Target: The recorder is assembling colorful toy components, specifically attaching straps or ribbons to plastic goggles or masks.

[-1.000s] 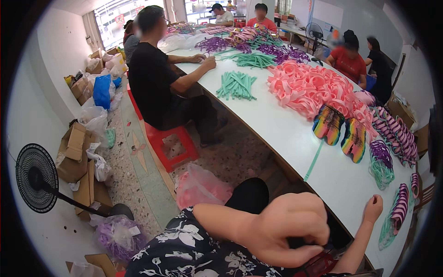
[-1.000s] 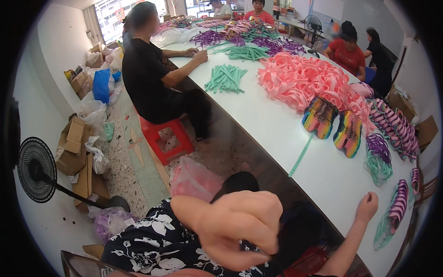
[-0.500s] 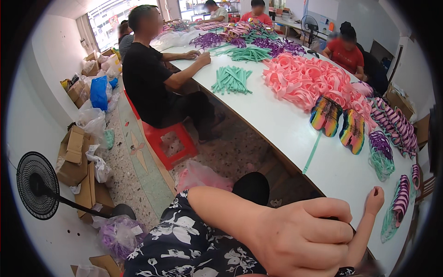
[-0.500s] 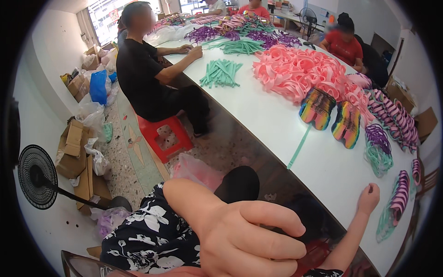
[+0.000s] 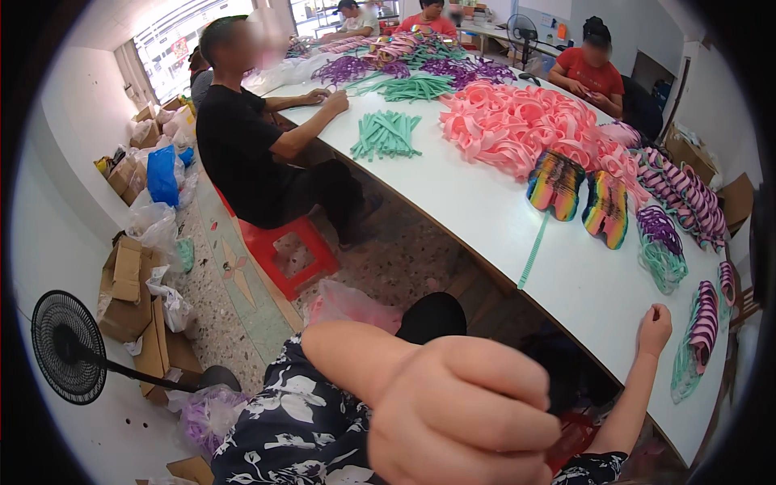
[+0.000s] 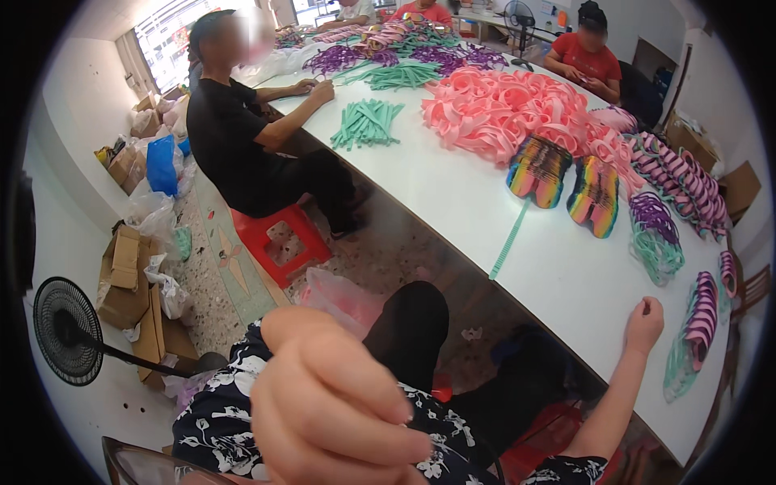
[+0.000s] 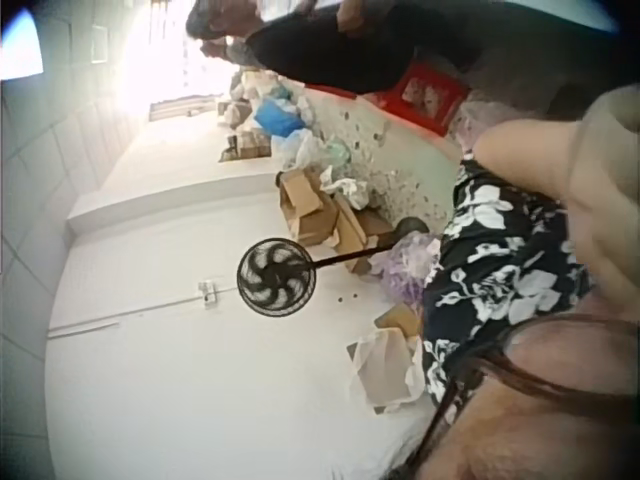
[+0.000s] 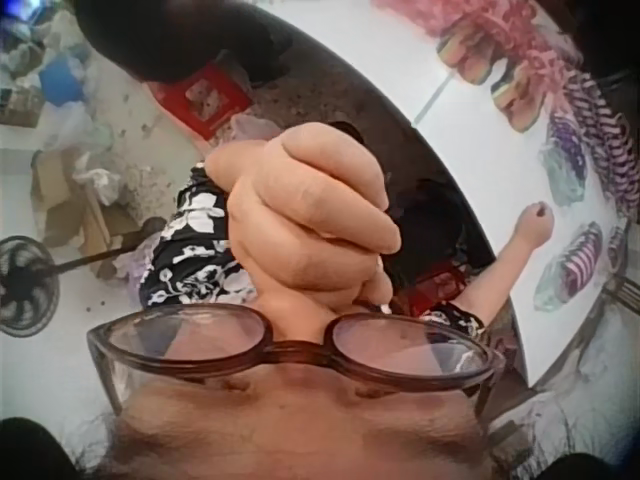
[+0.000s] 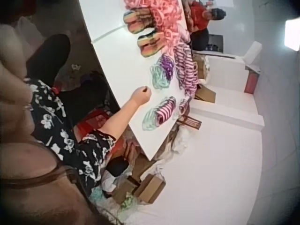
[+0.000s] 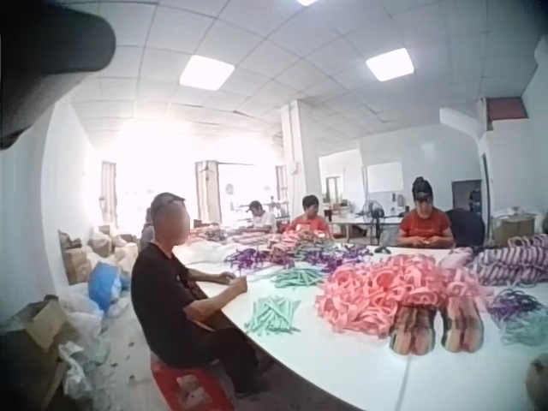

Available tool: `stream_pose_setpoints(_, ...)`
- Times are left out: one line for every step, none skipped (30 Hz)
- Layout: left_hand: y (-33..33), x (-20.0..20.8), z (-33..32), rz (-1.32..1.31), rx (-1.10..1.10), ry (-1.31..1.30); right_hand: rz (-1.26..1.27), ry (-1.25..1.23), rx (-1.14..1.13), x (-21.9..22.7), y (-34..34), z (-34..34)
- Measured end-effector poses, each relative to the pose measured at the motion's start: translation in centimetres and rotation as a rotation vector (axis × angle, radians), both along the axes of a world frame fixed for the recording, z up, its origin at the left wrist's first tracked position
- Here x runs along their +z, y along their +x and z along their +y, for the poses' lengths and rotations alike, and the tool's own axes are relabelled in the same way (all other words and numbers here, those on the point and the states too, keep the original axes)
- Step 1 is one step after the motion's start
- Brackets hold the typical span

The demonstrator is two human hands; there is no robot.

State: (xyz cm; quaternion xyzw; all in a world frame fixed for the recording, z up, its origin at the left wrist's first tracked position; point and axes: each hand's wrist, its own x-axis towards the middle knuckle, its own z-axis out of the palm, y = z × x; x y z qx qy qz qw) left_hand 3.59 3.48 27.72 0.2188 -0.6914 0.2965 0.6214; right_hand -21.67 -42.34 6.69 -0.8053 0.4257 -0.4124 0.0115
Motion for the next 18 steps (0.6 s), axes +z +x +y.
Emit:
stream_pose_setpoints(-0.5, 0.1, 0.0, 0.033, 0.082, -0.037, -0.003, 0.001, -0.005, 0.1, 0.0, 0.2)
stream_pose_setpoints(-1.1, 0.1, -0.1, 0.068, 0.163, -0.07, -0.005, 0.003, -0.009, 0.2, 0.0, 0.4)
stream_pose_setpoints(-1.7, 0.3, 0.0, 0.103, 0.248, -0.103, -0.007, 0.003, -0.01, 0.4, 0.0, 0.5)
stream_pose_setpoints(-1.2, 0.0, 0.2, 0.055, 0.263, -0.116, -0.011, 0.002, -0.011, 0.5, 0.0, 0.6)
stream_pose_setpoints(-0.7, -0.2, 0.4, 0.008, 0.279, -0.129, -0.015, 0.0, -0.012, 0.5, -0.1, 0.5)
stream_pose_setpoints(-0.8, -0.3, 0.5, 0.008, 0.295, -0.123, -0.013, 0.0, -0.004, 0.5, 0.0, 0.5)
stream_pose_setpoints(-0.9, -0.4, 0.4, 0.006, 0.309, -0.117, -0.01, -0.002, -0.004, 0.4, -0.1, 0.3)
stream_pose_setpoints(-1.6, -0.1, 0.0, 0.046, 0.313, -0.093, -0.007, -0.003, -0.005, 0.4, -0.2, 0.2)
stream_pose_setpoints(-1.4, 0.0, 0.2, 0.024, 0.26, -0.028, -0.01, -0.001, -0.001, 0.4, 0.1, 0.3)
stream_pose_setpoints(-1.2, 0.1, 0.5, 0.007, 0.21, 0.037, -0.012, 0.013, 0.005, 0.4, 0.2, 0.5)
stream_pose_setpoints(-1.1, 0.1, 0.8, 0.001, 0.163, 0.104, -0.012, 0.027, 0.01, 0.4, 0.3, 0.7)
stream_pose_setpoints(-0.8, -0.4, -0.1, 0.007, 0.09, 0.104, -0.025, 0.033, 0.008, 0.9, 0.5, 1.0)
stream_pose_setpoints(-0.6, -0.3, -0.9, -0.026, 0.069, 0.104, -0.016, 0.016, -0.003, 0.8, 0.3, 0.8)
stream_pose_setpoints(-0.5, -0.1, -2.0, -0.061, 0.039, 0.1, -0.007, 0.0, -0.014, 0.5, -0.6, 0.4)
stream_pose_setpoints(-0.6, -0.4, -2.8, -0.14, 0.079, 0.146, -0.007, -0.014, -0.009, 0.1, -0.5, 0.2)
stream_pose_setpoints(-0.6, -0.8, -3.2, -0.174, 0.1, 0.2, -0.01, -0.005, -0.007, 0.2, -0.4, 0.3)
stream_pose_setpoints(-0.4, -1.2, -3.4, -0.207, 0.121, 0.255, -0.01, 0.021, -0.002, 0.1, 0.3, 0.3)
stream_pose_setpoints(0.1, -1.6, -3.8, -0.227, 0.149, 0.296, -0.003, 0.041, -0.014, 0.6, 0.4, 1.0)
